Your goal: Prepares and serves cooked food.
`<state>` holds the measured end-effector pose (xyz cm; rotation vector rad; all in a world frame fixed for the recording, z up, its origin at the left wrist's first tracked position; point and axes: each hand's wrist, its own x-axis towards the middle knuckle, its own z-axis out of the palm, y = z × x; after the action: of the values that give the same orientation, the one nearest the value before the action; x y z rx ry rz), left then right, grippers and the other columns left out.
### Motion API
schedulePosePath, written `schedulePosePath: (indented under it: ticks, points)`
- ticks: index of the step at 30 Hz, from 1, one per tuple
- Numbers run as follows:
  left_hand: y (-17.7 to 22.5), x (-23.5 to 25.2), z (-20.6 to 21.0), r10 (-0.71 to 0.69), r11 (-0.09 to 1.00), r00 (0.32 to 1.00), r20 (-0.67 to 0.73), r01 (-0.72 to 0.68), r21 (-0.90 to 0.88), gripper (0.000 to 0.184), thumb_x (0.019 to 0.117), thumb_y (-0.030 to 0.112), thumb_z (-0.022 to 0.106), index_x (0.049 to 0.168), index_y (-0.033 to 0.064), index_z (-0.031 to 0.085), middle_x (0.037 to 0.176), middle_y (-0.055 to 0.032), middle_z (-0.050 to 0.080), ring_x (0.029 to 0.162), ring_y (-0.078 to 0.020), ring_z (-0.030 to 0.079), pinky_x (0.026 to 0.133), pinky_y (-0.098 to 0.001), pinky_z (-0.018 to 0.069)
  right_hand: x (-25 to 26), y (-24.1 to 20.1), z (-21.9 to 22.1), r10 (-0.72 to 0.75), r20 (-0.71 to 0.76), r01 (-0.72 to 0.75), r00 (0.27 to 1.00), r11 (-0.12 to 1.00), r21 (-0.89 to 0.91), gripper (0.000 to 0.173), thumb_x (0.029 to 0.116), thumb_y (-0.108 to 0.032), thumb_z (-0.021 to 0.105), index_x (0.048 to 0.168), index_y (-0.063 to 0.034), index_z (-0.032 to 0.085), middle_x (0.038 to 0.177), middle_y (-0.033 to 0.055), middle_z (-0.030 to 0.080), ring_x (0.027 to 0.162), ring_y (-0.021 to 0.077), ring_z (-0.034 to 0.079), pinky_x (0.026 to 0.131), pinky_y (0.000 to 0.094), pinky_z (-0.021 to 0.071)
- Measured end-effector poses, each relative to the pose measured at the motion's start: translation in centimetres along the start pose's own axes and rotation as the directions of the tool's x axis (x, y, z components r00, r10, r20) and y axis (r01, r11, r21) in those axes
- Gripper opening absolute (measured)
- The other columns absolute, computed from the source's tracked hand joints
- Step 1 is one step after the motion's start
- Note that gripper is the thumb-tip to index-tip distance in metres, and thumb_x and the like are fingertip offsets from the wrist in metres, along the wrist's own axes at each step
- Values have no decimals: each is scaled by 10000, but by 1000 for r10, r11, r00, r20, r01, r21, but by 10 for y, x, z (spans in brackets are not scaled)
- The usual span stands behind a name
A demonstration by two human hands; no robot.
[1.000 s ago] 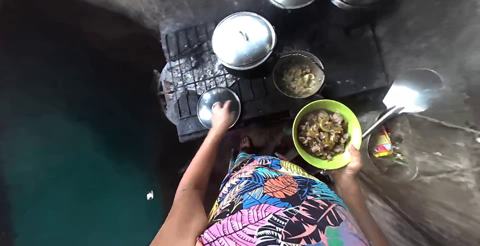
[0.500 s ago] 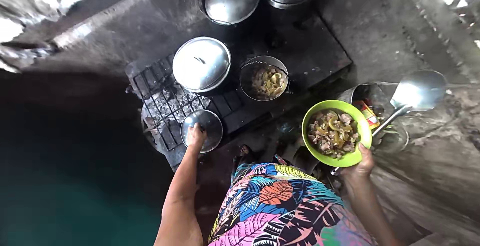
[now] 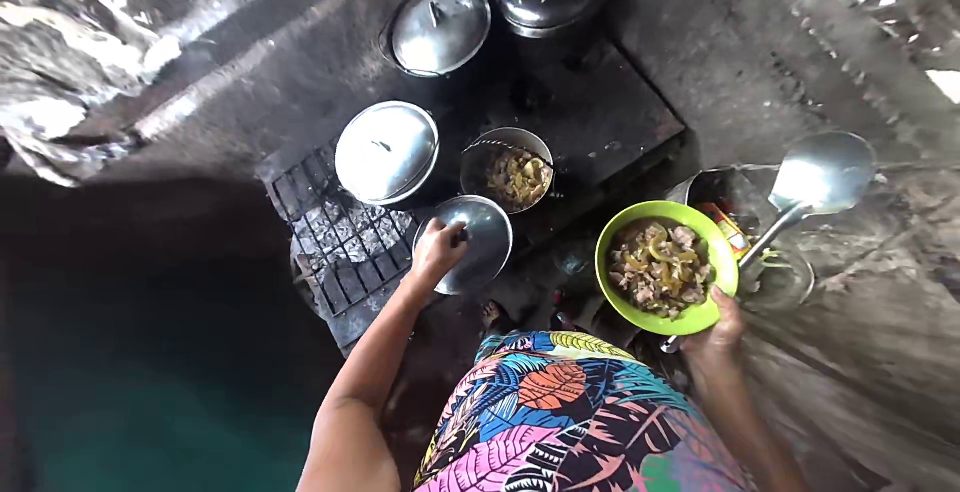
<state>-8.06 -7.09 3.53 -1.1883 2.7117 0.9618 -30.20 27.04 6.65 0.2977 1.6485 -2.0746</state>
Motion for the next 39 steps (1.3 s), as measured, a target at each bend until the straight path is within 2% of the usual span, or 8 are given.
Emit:
schedulePosePath:
  ticks: [6, 8, 12, 17, 22, 30, 34, 39]
  points:
    - [58, 105, 19, 22, 986, 979, 205, -55, 158, 323, 962, 229, 646, 1232, 66, 711, 1220, -314, 612, 1122, -477, 618, 909, -647, 502, 6, -10, -15, 33, -62, -32, 998, 999, 16, 289, 1012, -178, 311, 1230, -99, 484, 999, -20, 665, 901, 52, 685, 790, 282, 606]
    - [68, 132, 27, -26, 986, 983, 181, -5, 169, 335, 969, 256, 642, 1238, 65, 704, 1287, -329, 579, 1167, -491, 600, 933, -657, 493, 10, -15, -18, 31, -86, -29, 996, 999, 18, 272, 1018, -175, 312, 1215, -108, 488, 982, -30, 663, 890, 43, 682, 780, 272, 603]
    - [75, 166, 46, -83, 990, 996, 27, 80, 117, 450, 960, 252, 650, 1379, 93, 616, 1393, -331, 512, 1223, -501, 566, 977, -653, 480, 20, -21, -31, 29, -84, -28, 996, 1000, 8, 288, 988, -182, 320, 1216, -115, 483, 977, -47, 668, 888, 28, 683, 781, 256, 602]
    - [64, 161, 73, 1, 983, 991, -137, 24, 183, 439, 987, 251, 581, 1374, 44, 605, 1336, -335, 548, 1247, -506, 541, 1020, -622, 452, 31, -24, -39, 59, -106, -60, 993, 998, -6, 277, 958, -168, 363, 1201, -108, 481, 959, -43, 666, 871, 37, 686, 764, 263, 606]
    - [46, 157, 91, 164, 968, 945, -282, -100, 229, 409, 978, 210, 565, 1322, -1, 629, 1251, -353, 587, 1166, -536, 582, 957, -625, 481, 40, -24, -35, 100, -94, -104, 991, 994, -45, 268, 958, -144, 376, 1189, -83, 496, 922, -35, 671, 833, 41, 687, 742, 262, 607]
    - [45, 174, 89, 139, 960, 953, -268, -64, 272, 413, 996, 230, 527, 1283, -50, 626, 1301, -365, 555, 1234, -543, 537, 1028, -621, 432, 50, -19, -28, 108, -12, -109, 994, 991, -74, 354, 849, -195, 490, 1184, -82, 496, 915, -30, 689, 830, 56, 702, 732, 285, 620]
    - [46, 169, 91, 128, 959, 959, -254, -55, 277, 417, 995, 210, 523, 1325, -28, 614, 1320, -363, 550, 1260, -544, 517, 1059, -628, 401, 49, -18, -19, 128, 37, -124, 991, 988, -95, 374, 875, -194, 467, 1230, -77, 462, 952, -33, 674, 862, 47, 691, 763, 278, 612]
    - [48, 164, 101, 137, 965, 947, -292, -61, 256, 432, 986, 225, 531, 1325, -27, 622, 1317, -353, 568, 1246, -537, 535, 1028, -629, 419, 44, -11, -8, 148, 90, -143, 985, 988, -58, 389, 840, -193, 509, 1212, -86, 474, 934, -32, 694, 846, 55, 705, 740, 287, 624]
